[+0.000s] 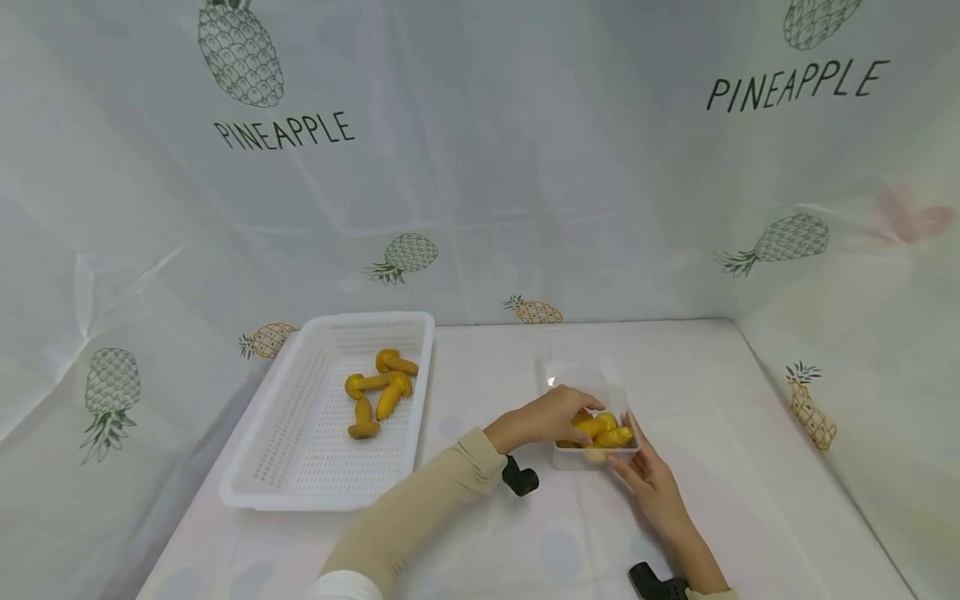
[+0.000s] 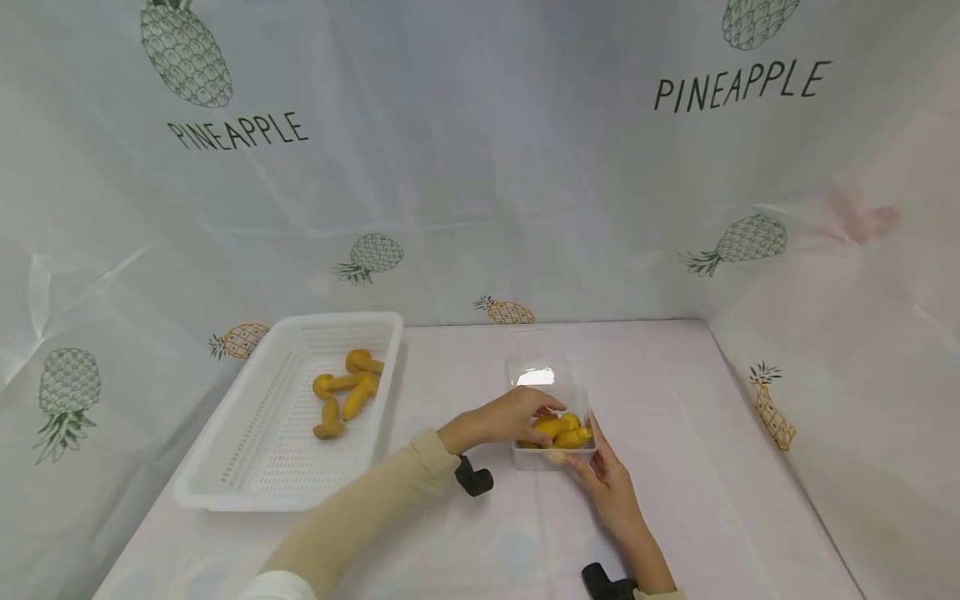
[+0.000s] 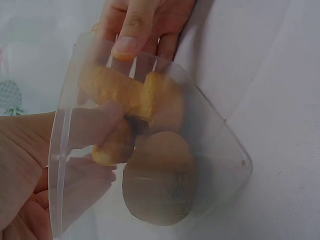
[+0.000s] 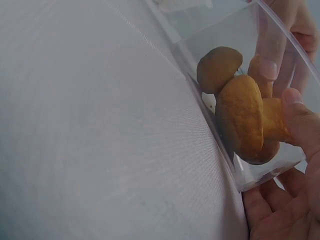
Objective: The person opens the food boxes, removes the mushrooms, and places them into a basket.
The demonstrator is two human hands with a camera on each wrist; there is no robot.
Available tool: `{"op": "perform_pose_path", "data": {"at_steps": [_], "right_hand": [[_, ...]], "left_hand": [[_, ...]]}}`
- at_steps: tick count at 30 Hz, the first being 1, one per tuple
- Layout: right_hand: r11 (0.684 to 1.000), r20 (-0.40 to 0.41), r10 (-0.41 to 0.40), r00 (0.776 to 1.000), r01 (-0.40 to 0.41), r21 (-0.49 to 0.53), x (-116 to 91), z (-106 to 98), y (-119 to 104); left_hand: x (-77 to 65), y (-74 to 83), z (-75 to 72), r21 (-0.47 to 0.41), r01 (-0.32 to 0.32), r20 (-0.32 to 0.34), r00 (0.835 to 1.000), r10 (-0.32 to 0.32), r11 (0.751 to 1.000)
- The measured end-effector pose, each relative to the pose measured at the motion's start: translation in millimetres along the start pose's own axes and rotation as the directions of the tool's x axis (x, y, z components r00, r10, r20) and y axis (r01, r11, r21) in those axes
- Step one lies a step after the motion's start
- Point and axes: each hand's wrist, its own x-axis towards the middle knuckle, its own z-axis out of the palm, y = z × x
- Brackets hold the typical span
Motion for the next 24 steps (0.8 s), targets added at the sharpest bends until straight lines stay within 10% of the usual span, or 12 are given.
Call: {"op": "perform_pose_path", "data": {"at_steps": [12,24], "right_hand": [[1.0,0.021,0.02,1.0,-0.02,-0.002,-0.9,-0.7,-0.3],[0.998,0.019,-0.01,1.0,0.009,0.066,-0.4,-0.4,3.7]], "left_hand": [[0.6,2.7,3.7,0.136,0.014,0.011,1.0,-0.015,0.991],[-3.9,0.2,1.2,-0.092,-0.029,-0.073,0.997,0.022,0.995]]}}
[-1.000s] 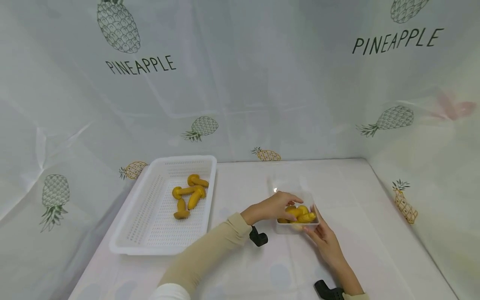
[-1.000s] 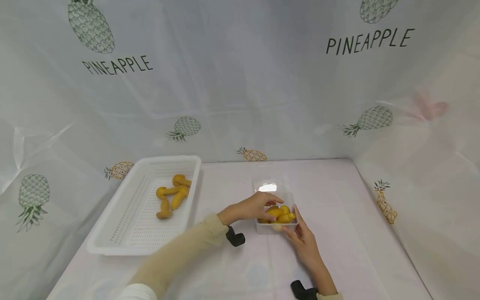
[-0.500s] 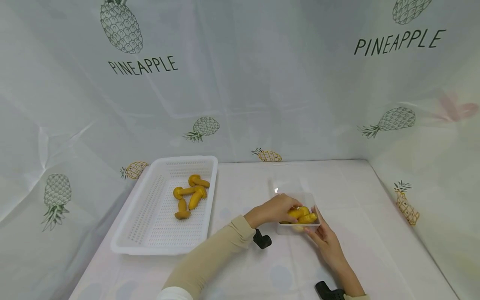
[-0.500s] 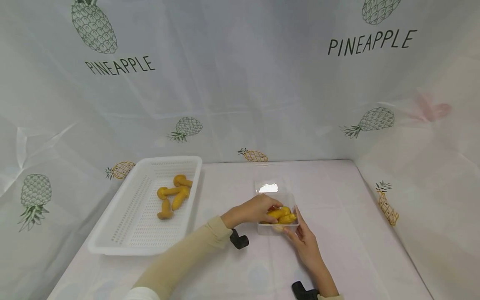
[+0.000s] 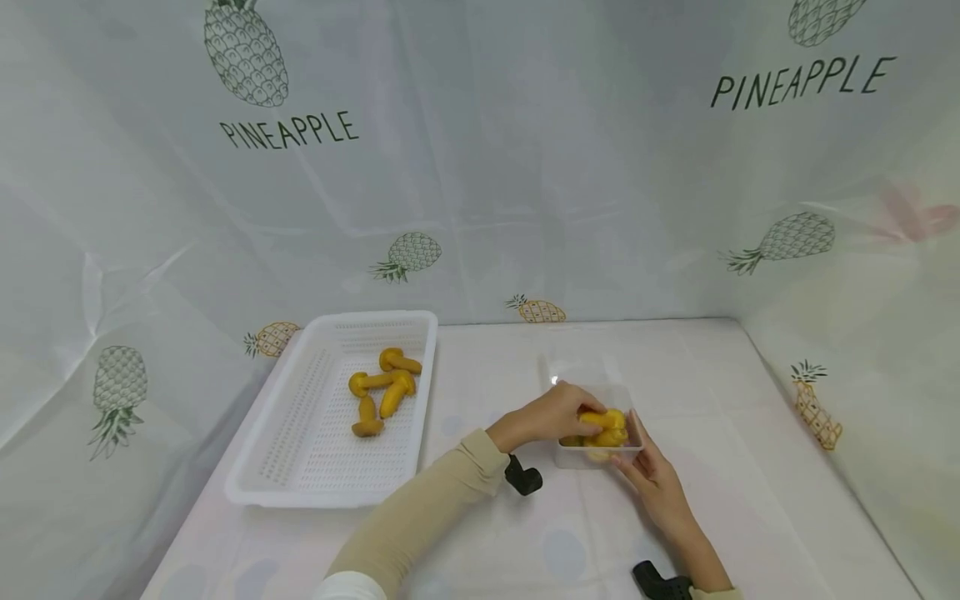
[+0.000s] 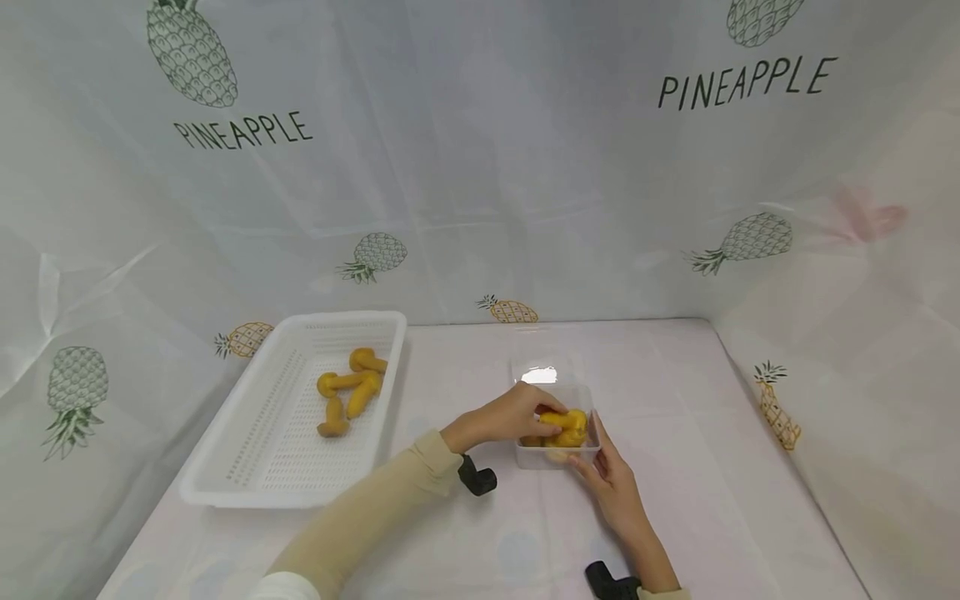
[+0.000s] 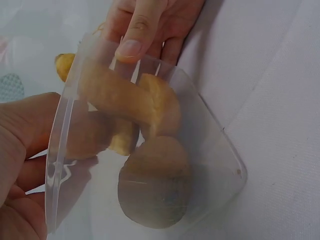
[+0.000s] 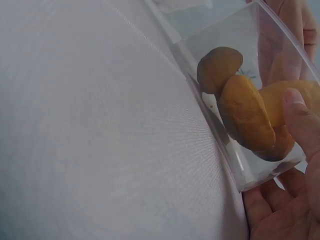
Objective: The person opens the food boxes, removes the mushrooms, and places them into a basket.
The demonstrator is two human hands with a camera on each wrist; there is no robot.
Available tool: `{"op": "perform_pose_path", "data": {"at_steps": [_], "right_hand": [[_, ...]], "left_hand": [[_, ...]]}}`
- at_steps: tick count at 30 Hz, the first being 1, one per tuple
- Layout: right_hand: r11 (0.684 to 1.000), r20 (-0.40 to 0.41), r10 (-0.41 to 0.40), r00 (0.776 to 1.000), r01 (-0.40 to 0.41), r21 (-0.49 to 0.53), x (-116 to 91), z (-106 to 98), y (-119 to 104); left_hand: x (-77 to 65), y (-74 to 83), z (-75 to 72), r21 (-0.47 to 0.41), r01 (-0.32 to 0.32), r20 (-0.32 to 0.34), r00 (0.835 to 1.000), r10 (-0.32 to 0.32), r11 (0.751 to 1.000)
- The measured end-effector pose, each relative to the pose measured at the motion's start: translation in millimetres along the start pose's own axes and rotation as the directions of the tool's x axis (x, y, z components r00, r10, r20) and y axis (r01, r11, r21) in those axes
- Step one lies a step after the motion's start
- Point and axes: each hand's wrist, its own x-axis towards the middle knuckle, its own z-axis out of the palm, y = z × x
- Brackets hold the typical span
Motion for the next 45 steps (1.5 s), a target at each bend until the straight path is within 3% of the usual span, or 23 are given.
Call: {"op": "perform_pose_path", "data": {"at_steps": [18,28,33,45], "right_hand": [[0.999,0.026,0.046,0.999,-0.046,0.004,-1.6,0.2,-0.6],[0.999,0.025,0.022,0.999,-0.023,0.03,0.2,0.4,0.5],[1.0,0.013,0.007,1.0,-0.007,0.018,0.1,0.9,-1.7],[0.998,0.02,-0.006,1.0,0.005,0.056,0.2,1.4,-1.0]], "left_hand": [[-7.9,-0.3,-10.2,-0.224,0.031,-0.101,0.993,-0.055,0.974],[-19.6,8.0,-40.5,-0.45,0.027,-0.137,0.986,-0.099,0.893],[-34.4,8.8,-63.1,-0.505,0.01,-0.164,0.98,-0.108,0.863],[-97.8,-11.9,-117.0,-0.499,0.048,-0.226,0.957,-0.183,0.865]]}}
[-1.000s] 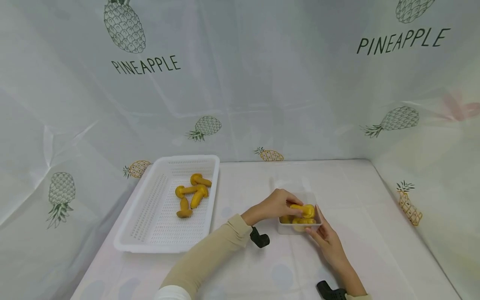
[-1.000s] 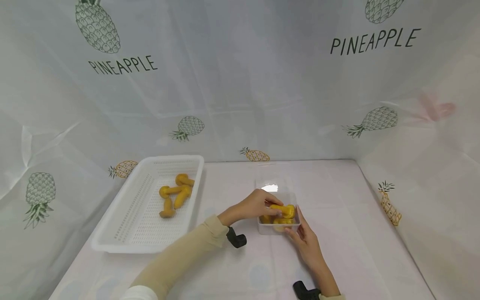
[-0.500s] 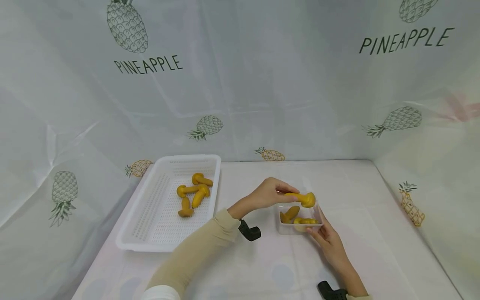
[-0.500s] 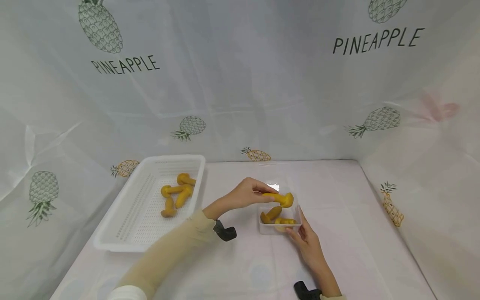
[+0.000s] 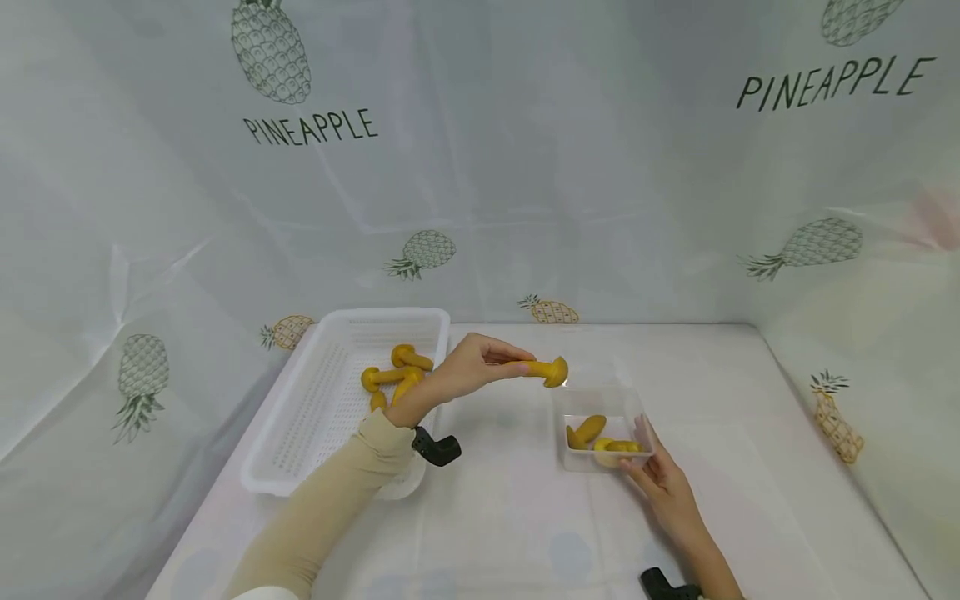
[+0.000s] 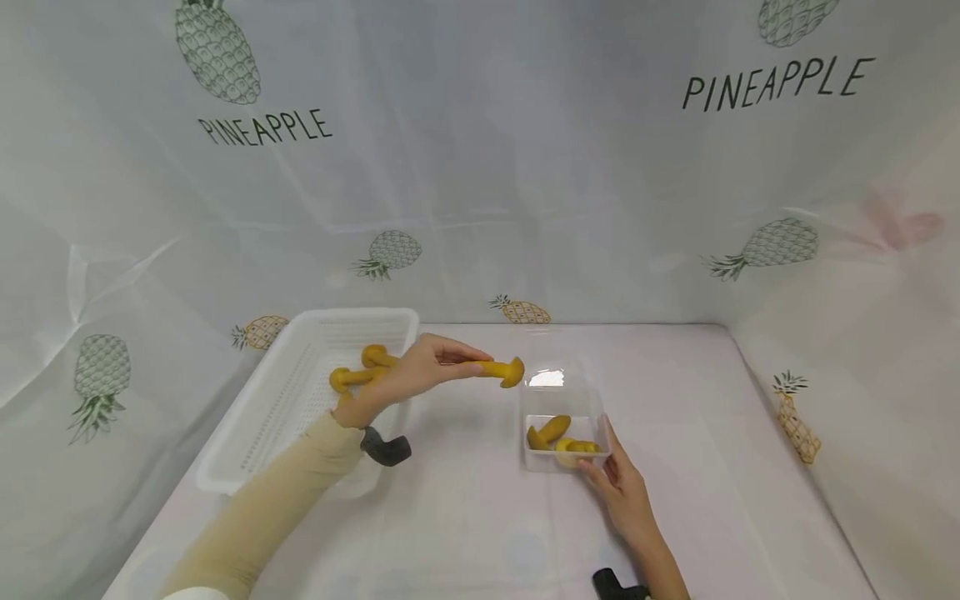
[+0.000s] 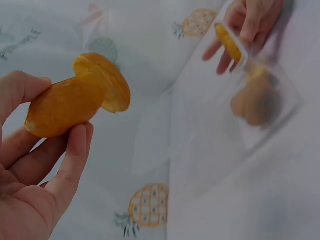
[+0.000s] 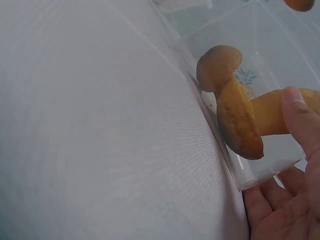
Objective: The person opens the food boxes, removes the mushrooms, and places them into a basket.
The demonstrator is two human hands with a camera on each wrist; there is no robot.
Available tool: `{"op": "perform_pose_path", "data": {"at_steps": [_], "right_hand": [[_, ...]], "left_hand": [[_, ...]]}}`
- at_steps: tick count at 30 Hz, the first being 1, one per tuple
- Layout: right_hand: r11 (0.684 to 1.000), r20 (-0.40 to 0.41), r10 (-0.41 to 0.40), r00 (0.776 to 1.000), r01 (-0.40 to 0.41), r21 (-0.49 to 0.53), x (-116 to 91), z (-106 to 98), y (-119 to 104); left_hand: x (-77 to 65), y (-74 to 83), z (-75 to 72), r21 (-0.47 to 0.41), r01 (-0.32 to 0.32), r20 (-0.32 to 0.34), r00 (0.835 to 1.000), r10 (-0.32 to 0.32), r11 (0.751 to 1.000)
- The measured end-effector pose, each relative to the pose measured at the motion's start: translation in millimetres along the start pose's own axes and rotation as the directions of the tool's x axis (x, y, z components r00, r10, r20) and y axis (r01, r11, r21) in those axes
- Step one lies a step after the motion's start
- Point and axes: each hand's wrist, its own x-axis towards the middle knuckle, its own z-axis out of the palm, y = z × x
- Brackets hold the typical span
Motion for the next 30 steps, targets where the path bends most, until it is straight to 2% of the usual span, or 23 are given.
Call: {"op": "perform_pose_path", "data": {"at_steps": [7,13,15,21,26,30], "right_hand": [[1.0,-0.003,0.0,1.0,0.0,-0.02,-2.0,-2.7,-0.1],[1.0,0.002,-0.03,1.0,0.03,0.0,-0.5,-2.5,0.3],[0.999,0.001,-0.037,0.999,0.037,0.004,0.2,-1.5,0.0],[0.999,-0.001,-0.035,0.999,0.035,0.014,0.7,1.4,-1.3],[1.0,-0.006,-0.026,1.0,0.026,0.004,0.7,1.4,-0.9],[1.0,-0.006,-0.024,1.0,0.024,0.001,1.0,1.0,-0.3]], "left_hand": [[-31.3,-2.7,-41.9,0.032,0.083,-0.103,0.992,-0.079,0.996],[-60.9,-13.6,-81.4,0.083,0.139,-0.208,0.971,-0.119,0.987],[-72.0,-19.0,-93.6,0.076,0.163,-0.23,0.963,-0.142,0.984],[-103.5,-40.4,-122.2,0.042,0.234,-0.209,0.953,-0.22,0.971],[-123.8,-58.7,-134.7,0.051,0.309,-0.207,0.934,-0.293,0.95],[-135.2,-71.4,-140.9,0.049,0.319,-0.184,0.934,-0.305,0.947]]}}
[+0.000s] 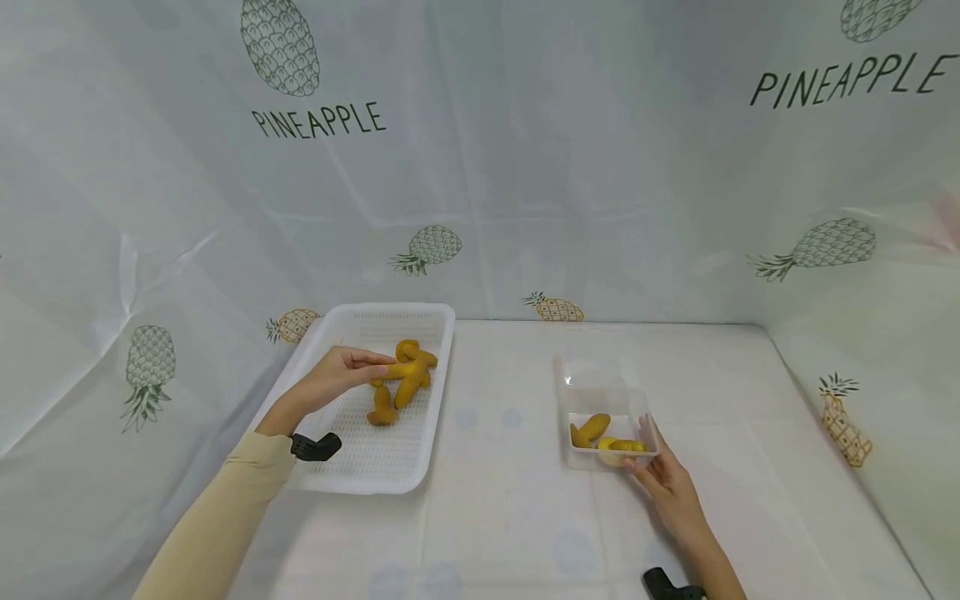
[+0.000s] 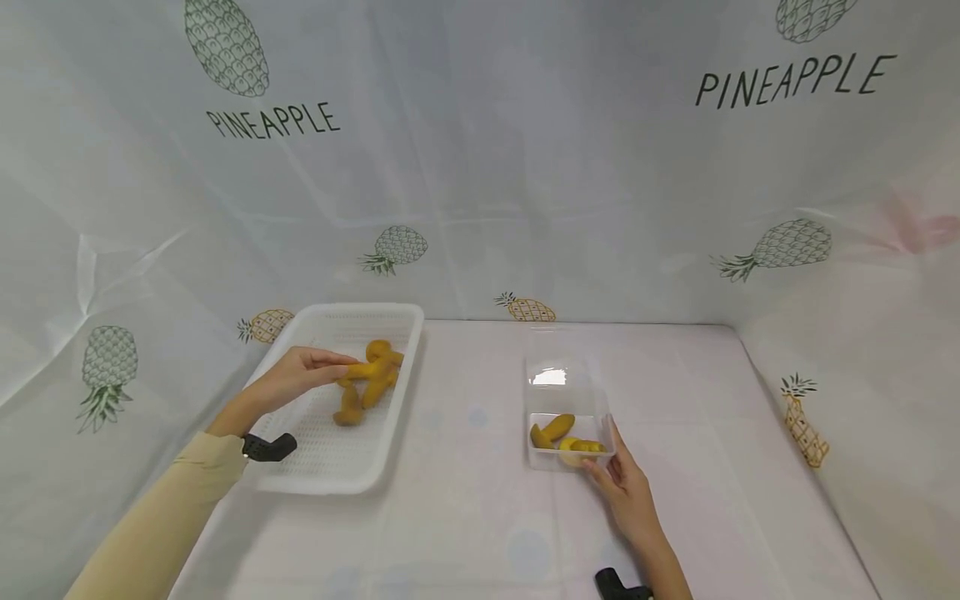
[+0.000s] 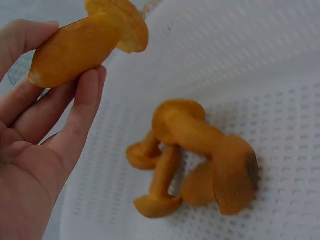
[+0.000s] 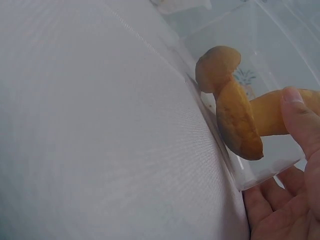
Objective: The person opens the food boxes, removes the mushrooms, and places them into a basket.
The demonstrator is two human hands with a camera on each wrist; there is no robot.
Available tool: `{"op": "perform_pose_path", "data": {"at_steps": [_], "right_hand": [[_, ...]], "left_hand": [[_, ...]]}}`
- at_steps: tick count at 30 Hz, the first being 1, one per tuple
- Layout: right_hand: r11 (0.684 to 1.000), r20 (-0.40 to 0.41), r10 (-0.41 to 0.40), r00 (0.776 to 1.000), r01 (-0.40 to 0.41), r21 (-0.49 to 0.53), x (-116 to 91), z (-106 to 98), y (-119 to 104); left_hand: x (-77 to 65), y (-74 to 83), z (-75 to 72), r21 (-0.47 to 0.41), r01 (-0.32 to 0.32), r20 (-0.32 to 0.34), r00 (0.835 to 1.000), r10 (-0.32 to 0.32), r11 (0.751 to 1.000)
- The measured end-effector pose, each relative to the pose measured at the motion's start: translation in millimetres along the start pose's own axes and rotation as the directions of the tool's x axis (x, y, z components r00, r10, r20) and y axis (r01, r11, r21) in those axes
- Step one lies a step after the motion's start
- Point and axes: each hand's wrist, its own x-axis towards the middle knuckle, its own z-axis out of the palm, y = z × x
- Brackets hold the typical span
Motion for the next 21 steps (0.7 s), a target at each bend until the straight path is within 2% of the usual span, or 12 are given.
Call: {"op": "perform_pose_path", "data": {"at_steps": [6,12,17,21], "right_hand": [[1.0,0.005,-0.007,1.0,0.007,0.017,0.0,0.9,0.0],[1.0,0.006,0.022,1.0,-0.022,0.009,-0.8,1.8,0.3],[0.999,0.006,0.046,0.999,-0.046,-0.011,-3.0,1.7,-0.3],[1.0,0.0,0.03,1.0,-0.03,-0.01,-1.9,0.8,-1.1]], "left_hand": [[-0.5,-22.3,0.2,-0.005,0.031,0.014,0.999,-0.031,1.0],[3.6,-42.8,10.8,-0.005,0.048,-0.009,0.999,-0.048,0.999],[8.1,-47.0,20.1,-0.002,0.035,0.015,0.999,-0.035,0.999],[13.8,-48.1,23.1,0.04,0.012,0.022,1.0,-0.013,0.999]]}}
